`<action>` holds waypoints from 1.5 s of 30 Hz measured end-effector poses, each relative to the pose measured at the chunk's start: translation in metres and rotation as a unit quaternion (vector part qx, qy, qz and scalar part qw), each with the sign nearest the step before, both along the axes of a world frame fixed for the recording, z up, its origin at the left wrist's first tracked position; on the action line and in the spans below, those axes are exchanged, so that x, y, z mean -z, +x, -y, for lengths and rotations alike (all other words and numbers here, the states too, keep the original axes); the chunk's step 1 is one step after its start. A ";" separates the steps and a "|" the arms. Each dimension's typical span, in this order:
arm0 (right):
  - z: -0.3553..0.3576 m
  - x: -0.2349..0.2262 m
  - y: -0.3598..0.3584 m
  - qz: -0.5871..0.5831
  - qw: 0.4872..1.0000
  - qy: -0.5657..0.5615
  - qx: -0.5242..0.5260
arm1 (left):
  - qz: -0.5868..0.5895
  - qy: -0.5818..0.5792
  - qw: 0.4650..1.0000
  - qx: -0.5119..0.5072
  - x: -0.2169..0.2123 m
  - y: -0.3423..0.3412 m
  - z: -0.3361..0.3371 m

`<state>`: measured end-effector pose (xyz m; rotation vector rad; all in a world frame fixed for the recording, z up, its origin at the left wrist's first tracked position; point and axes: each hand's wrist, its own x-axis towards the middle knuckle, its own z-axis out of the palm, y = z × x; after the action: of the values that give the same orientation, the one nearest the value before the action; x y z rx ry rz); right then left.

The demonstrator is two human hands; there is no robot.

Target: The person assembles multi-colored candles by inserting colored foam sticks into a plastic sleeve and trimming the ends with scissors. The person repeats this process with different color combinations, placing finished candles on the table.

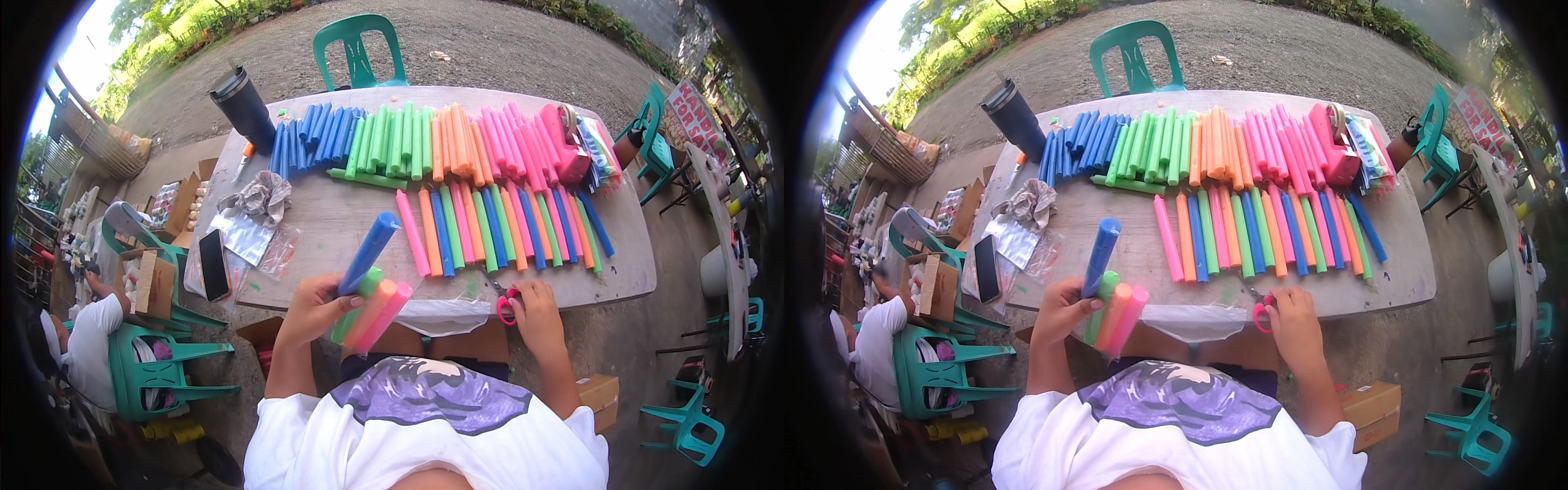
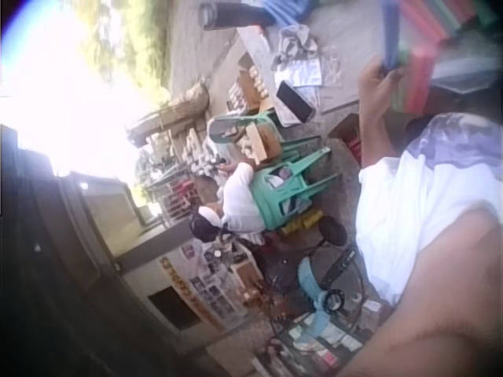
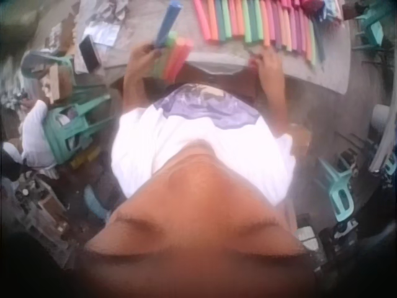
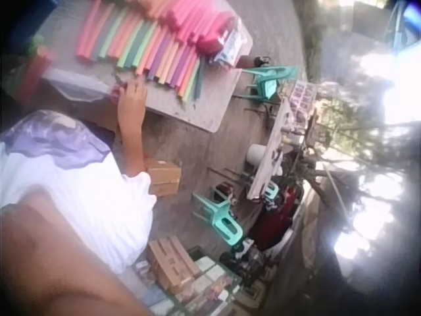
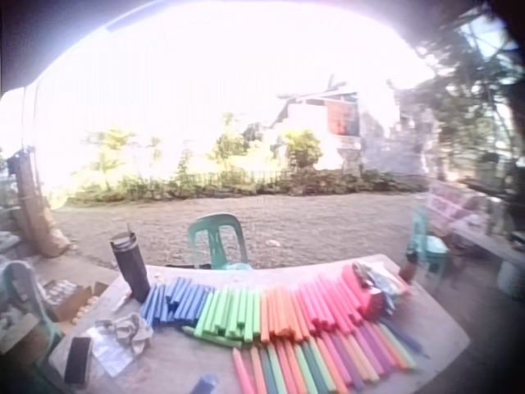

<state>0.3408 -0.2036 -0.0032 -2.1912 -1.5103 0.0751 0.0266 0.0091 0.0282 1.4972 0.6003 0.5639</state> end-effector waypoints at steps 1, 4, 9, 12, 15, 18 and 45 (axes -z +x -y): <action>-0.001 -0.003 -0.002 0.019 1.000 0.004 0.003 | 0.001 -0.025 1.000 0.007 0.001 0.002 0.001; -0.001 -0.012 -0.005 0.024 0.999 -0.018 -0.019 | -0.026 -0.089 0.996 0.011 0.001 0.007 0.005; 0.001 -0.011 -0.004 0.032 0.995 -0.087 -0.032 | -0.061 -0.135 0.989 0.007 0.009 0.010 0.005; 0.000 -0.017 -0.002 0.051 0.992 -0.110 -0.031 | -0.080 -0.151 0.985 0.027 0.014 0.009 0.002; -0.003 -0.019 0.004 0.009 0.997 -0.073 -0.036 | -0.095 -0.163 0.981 0.047 0.020 0.007 0.002; -0.013 -0.010 0.007 -0.122 0.992 0.023 -0.024 | -0.087 -0.180 0.978 0.058 0.025 0.012 0.006; -0.048 -0.032 -0.009 -0.165 0.969 0.084 -0.164 | -0.156 -0.133 0.965 0.161 0.025 0.020 0.006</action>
<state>0.3322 -0.1556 0.0290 -1.6821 -1.6028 0.3853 0.0470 0.0027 0.0037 1.3965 0.6306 -0.0087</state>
